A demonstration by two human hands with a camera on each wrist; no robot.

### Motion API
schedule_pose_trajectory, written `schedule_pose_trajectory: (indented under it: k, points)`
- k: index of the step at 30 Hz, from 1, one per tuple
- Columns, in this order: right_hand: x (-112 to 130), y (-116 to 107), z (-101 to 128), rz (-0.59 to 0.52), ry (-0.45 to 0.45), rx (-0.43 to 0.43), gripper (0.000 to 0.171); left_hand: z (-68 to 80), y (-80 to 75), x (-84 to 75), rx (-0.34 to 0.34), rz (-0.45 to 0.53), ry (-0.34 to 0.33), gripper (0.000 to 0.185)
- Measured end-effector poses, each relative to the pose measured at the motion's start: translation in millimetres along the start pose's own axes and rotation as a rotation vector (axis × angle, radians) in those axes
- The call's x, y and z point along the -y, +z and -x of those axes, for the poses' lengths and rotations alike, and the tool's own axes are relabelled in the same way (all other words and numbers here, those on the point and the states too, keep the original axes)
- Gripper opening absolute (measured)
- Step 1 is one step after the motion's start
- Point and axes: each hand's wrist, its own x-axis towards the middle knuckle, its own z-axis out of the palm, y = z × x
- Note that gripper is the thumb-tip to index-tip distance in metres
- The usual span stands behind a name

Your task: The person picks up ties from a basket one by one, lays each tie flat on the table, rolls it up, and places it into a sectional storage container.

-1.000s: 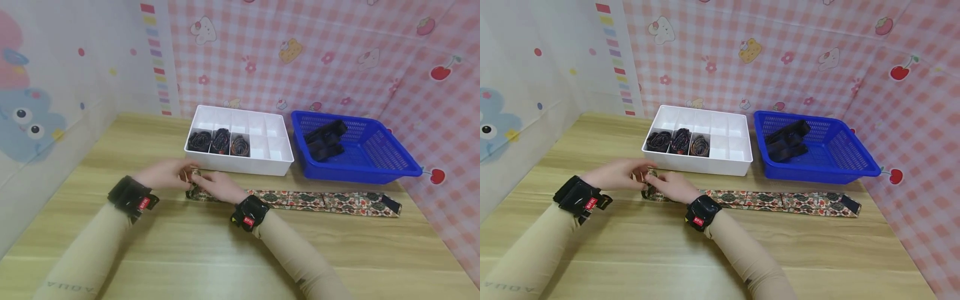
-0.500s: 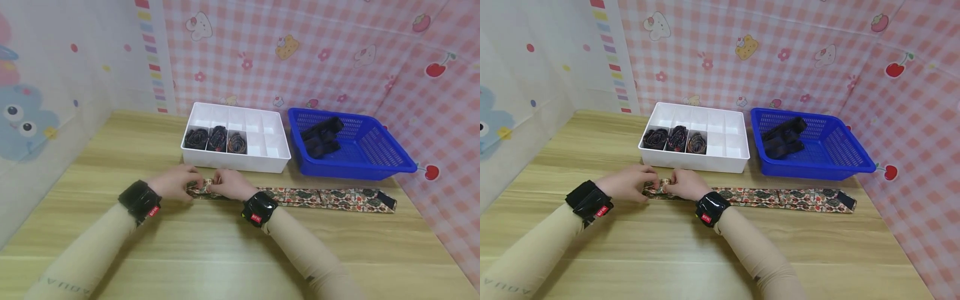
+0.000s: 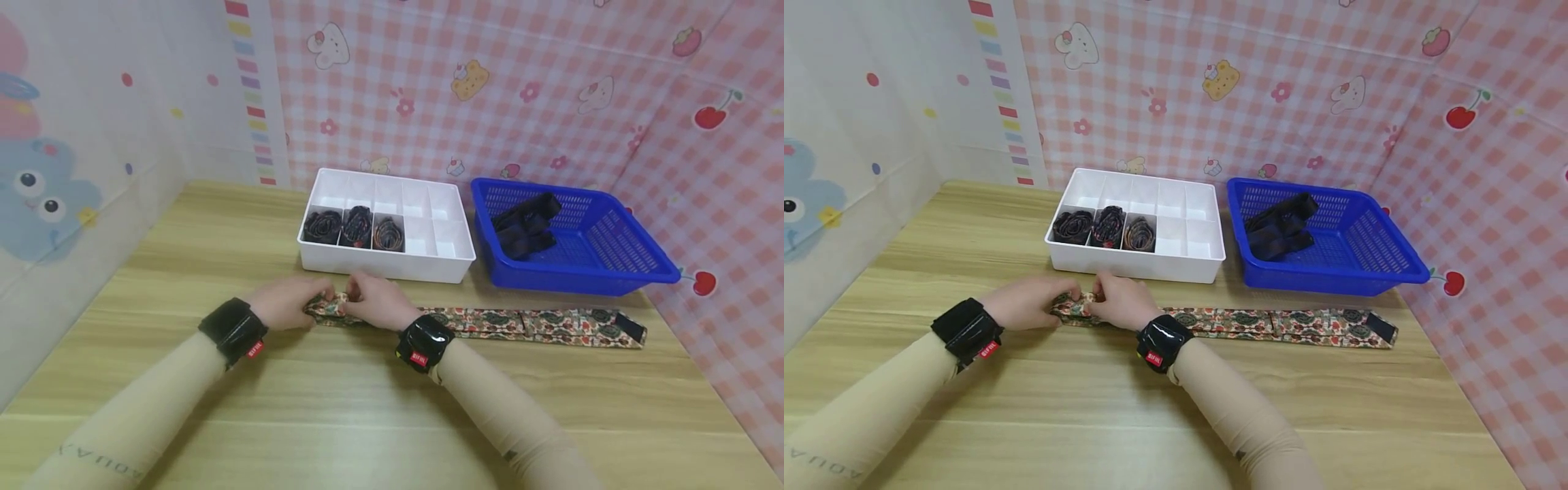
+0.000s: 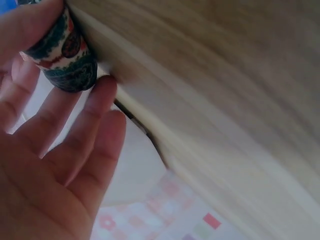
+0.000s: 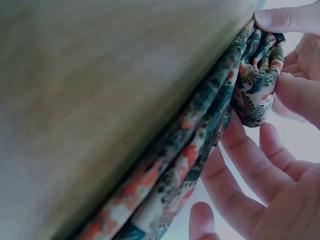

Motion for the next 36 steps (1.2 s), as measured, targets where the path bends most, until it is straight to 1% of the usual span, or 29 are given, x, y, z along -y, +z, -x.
schedule_pose_trajectory:
  k: [2, 5, 7, 9, 11, 16, 20, 23, 25, 27, 29, 31, 33, 34, 36]
  points:
    - [1, 0, 1, 0.002, -0.02, 0.0, 0.027, 0.7, 0.7, 1.1, -0.004, 0.018, -0.027, 0.057]
    - [1, 0, 1, 0.03, -0.055, 0.005, 0.027, 1.7, 0.5, 2.0, -0.001, 0.02, -0.057, 0.075]
    - [1, 1, 2, 0.052, -0.069, 0.01, 0.024, 2.1, -0.6, 1.7, 0.006, 0.026, -0.063, 0.08]
    - [1, 1, 2, 0.061, -0.077, 0.014, 0.022, 2.3, -1.9, 0.9, 0.007, 0.035, -0.058, 0.078]
    - [2, 1, 3, 0.047, -0.076, 0.02, 0.022, 2.8, -3.3, -0.4, 0.008, 0.043, -0.047, 0.078]
    - [3, 0, 3, 0.016, -0.073, 0.033, 0.031, 4.0, -3.6, -0.3, 0.001, 0.047, -0.014, 0.079]
    - [4, 1, 3, 0.038, -0.089, 0.028, 0.033, 3.5, -3.2, 1.3, 0.006, 0.051, -0.019, 0.08]
    - [5, 2, 3, 0.079, -0.118, 0.007, 0.027, 1.5, -5.6, 1.0, 0.011, 0.077, -0.049, 0.078]
    - [5, 2, 3, 0.106, -0.14, -0.006, 0.02, -1.2, -7.7, 0.4, -0.004, 0.096, -0.049, 0.077]
    - [4, 2, 2, 0.114, -0.153, -0.015, 0.013, -4.6, -9.7, -1.4, -0.023, 0.112, -0.031, 0.074]
    - [1, 1, 3, 0.101, -0.161, -0.022, 0.007, -10.1, -10.6, -5.1, -0.047, 0.117, 0.008, 0.072]
    - [-3, -2, 4, 0.049, -0.145, -0.02, 0.016, -14.6, -12.3, -11.0, -0.064, 0.116, 0.034, 0.07]
    - [-7, -5, 7, -0.041, -0.114, -0.01, 0.029, -18.1, -13.3, -17.2, -0.077, 0.123, 0.061, 0.067]
    - [-9, -6, 8, -0.082, -0.092, -0.005, 0.036, -19.7, -13.5, -20.6, -0.085, 0.135, 0.072, 0.067]
    - [-15, -9, 11, -0.145, -0.041, -0.003, 0.047, -23.6, -12.1, -26.1, -0.092, 0.197, 0.092, 0.065]
